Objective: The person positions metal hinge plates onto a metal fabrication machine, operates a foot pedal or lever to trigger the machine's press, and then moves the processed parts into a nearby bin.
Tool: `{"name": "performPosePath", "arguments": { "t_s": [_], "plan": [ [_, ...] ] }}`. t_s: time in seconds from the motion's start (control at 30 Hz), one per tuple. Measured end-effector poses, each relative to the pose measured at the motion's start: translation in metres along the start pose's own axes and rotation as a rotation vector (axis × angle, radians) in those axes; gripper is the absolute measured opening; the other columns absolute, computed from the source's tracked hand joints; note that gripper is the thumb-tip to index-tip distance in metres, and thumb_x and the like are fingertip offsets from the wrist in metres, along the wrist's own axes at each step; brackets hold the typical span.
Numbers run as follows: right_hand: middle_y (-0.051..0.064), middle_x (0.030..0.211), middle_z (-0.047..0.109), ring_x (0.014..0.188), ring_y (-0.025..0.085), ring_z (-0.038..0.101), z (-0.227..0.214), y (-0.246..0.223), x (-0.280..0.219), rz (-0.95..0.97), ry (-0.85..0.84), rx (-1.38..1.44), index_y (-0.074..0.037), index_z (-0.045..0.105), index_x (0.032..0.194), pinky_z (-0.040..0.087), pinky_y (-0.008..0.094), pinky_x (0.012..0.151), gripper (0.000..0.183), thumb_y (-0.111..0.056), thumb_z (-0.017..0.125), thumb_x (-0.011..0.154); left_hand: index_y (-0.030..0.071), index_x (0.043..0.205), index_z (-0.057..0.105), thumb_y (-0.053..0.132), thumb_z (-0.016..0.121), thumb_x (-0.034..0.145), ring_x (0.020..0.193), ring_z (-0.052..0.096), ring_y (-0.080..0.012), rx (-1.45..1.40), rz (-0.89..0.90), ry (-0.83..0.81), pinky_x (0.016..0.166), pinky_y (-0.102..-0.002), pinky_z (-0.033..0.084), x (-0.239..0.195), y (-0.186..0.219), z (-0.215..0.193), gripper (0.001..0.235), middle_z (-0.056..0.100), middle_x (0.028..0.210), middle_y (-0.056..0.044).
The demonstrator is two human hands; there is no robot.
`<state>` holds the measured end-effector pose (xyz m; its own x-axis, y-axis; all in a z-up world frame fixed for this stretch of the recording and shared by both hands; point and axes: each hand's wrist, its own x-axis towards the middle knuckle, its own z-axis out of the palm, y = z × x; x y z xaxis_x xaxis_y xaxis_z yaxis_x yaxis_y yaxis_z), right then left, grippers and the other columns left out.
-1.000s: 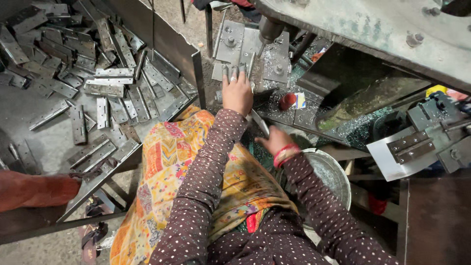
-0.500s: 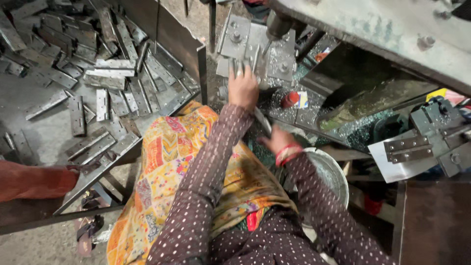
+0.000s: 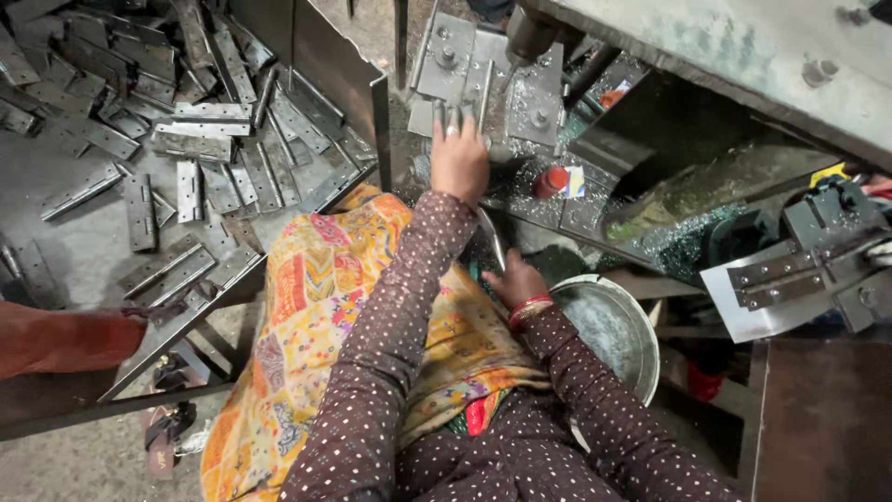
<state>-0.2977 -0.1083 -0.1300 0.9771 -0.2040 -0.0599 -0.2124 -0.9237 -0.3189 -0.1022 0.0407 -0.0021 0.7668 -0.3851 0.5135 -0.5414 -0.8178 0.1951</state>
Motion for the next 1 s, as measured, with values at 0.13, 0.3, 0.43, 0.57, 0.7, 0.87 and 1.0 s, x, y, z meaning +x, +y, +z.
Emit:
{"name": "performPosePath", "arguments": {
  "t_s": [0.13,0.3,0.43,0.57,0.7,0.87,1.0],
  "plan": [
    [0.029,0.089,0.07,0.084,0.05,0.07,-0.06,-0.015,0.027,0.056,-0.208,-0.036,0.001,0.06,0.109,0.056,0.056,0.072,0.07,-0.059,0.079,0.079,0.003,0.113,0.073,0.013,0.05,0.1,0.12,0.062,-0.0331,-0.112,-0.071,-0.266,0.119,-0.059,0.034,0.008,0.001,0.002,0.028,0.062,0.134,-0.017],
    [0.028,0.091,0.071,0.086,0.048,0.07,-0.071,-0.027,0.028,0.087,-0.161,-0.025,0.0,0.064,0.101,0.055,0.056,0.075,0.063,-0.055,0.081,0.078,0.001,0.105,0.075,0.018,0.053,0.089,0.12,0.061,-0.0347,-0.025,-0.003,-0.032,0.11,-0.058,0.034,0.035,0.001,0.032,0.032,0.063,0.129,-0.02],
    [0.027,0.085,0.071,0.083,0.05,0.069,-0.021,-0.023,-0.014,0.051,0.072,0.203,-0.003,0.064,0.106,0.055,0.057,0.071,0.049,-0.046,0.076,0.087,0.001,0.105,0.075,0.015,0.051,0.093,0.123,0.059,-0.0348,-0.093,-0.043,-0.08,0.115,-0.059,0.032,0.036,-0.002,0.029,0.03,0.063,0.132,-0.02],
    [0.027,0.083,0.071,0.08,0.05,0.069,-0.015,-0.016,-0.009,0.016,0.025,0.135,-0.001,0.062,0.104,0.054,0.057,0.067,0.052,-0.046,0.077,0.084,0.0,0.112,0.074,0.013,0.05,0.096,0.132,0.055,-0.0353,-0.057,-0.004,-0.147,0.122,-0.057,0.028,0.03,-0.001,0.02,0.032,0.063,0.131,-0.018],
    [0.03,0.084,0.07,0.081,0.05,0.069,-0.06,-0.026,0.008,0.06,-0.155,0.006,0.002,0.058,0.109,0.055,0.057,0.07,0.067,-0.054,0.08,0.08,0.0,0.108,0.075,0.014,0.05,0.091,0.133,0.053,-0.0342,-0.026,0.017,-0.058,0.118,-0.061,0.025,0.034,-0.003,0.022,0.033,0.063,0.131,-0.018],
    [0.027,0.09,0.071,0.085,0.047,0.07,-0.08,-0.021,0.039,0.012,-0.175,-0.095,-0.001,0.064,0.102,0.056,0.055,0.074,0.068,-0.063,0.079,0.08,0.003,0.108,0.076,0.015,0.052,0.089,0.13,0.054,-0.0322,-0.036,-0.04,-0.176,0.114,-0.06,0.026,0.06,-0.014,0.041,0.032,0.061,0.137,-0.015],
    [0.026,0.084,0.072,0.081,0.046,0.071,-0.015,-0.008,-0.002,0.094,-0.088,-0.054,-0.002,0.06,0.122,0.056,0.055,0.07,0.071,-0.06,0.074,0.084,0.005,0.107,0.077,0.015,0.054,0.092,0.115,0.065,-0.0299,-0.043,-0.058,-0.154,0.116,-0.061,0.029,0.073,-0.021,0.071,0.029,0.065,0.128,-0.013]
  ]
}}
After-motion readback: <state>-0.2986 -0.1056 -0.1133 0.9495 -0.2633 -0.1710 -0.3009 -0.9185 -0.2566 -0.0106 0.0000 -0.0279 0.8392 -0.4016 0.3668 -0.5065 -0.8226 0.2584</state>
